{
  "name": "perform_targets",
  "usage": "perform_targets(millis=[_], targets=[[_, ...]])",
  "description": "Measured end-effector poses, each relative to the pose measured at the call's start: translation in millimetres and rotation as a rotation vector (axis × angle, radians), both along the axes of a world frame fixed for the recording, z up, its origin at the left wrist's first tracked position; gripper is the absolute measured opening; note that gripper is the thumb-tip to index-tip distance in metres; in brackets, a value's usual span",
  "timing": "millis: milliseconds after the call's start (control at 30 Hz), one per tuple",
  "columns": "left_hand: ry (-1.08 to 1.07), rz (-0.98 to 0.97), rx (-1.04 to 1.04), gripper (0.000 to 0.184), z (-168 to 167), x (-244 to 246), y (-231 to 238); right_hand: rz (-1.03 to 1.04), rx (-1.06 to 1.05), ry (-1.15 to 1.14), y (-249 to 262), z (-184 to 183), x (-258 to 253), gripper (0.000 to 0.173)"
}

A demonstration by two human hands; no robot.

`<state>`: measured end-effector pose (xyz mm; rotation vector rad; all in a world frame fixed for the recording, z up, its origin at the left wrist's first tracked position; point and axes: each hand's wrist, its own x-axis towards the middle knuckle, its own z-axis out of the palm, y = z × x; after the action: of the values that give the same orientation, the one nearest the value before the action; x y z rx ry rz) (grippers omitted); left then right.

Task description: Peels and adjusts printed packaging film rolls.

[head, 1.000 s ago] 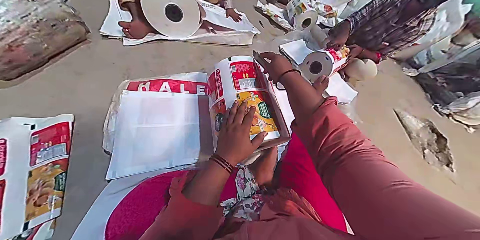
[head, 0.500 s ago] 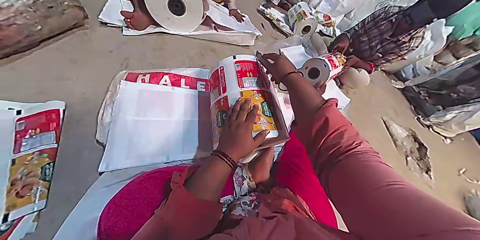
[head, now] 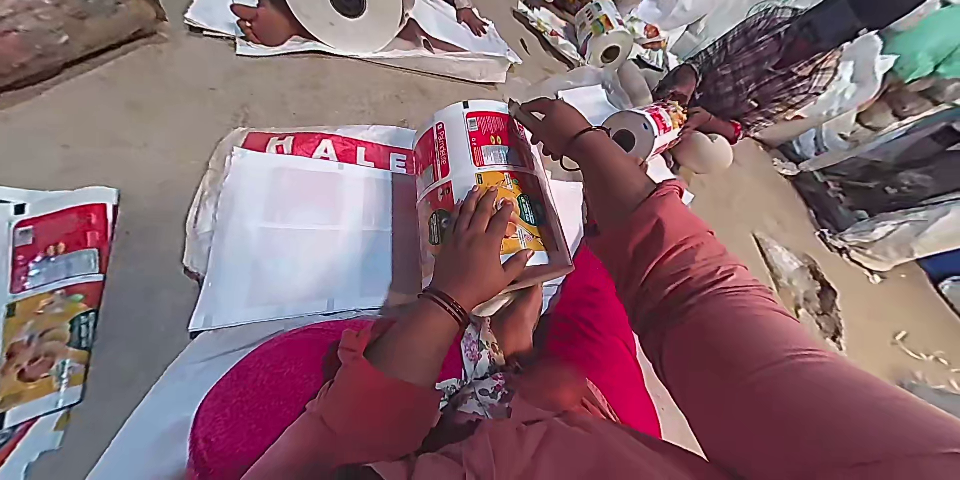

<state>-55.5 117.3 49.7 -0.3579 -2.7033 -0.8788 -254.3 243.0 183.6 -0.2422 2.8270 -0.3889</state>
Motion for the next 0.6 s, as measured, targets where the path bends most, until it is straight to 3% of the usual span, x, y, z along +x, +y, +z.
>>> perform_targets(millis=[600], targets=[[0.094, -0.001, 0.14, 0.071, -2.4, 7.6, -3.2, 0.064, 0.027, -0.048, 19.8, 10.6, 72.8, 0.043]])
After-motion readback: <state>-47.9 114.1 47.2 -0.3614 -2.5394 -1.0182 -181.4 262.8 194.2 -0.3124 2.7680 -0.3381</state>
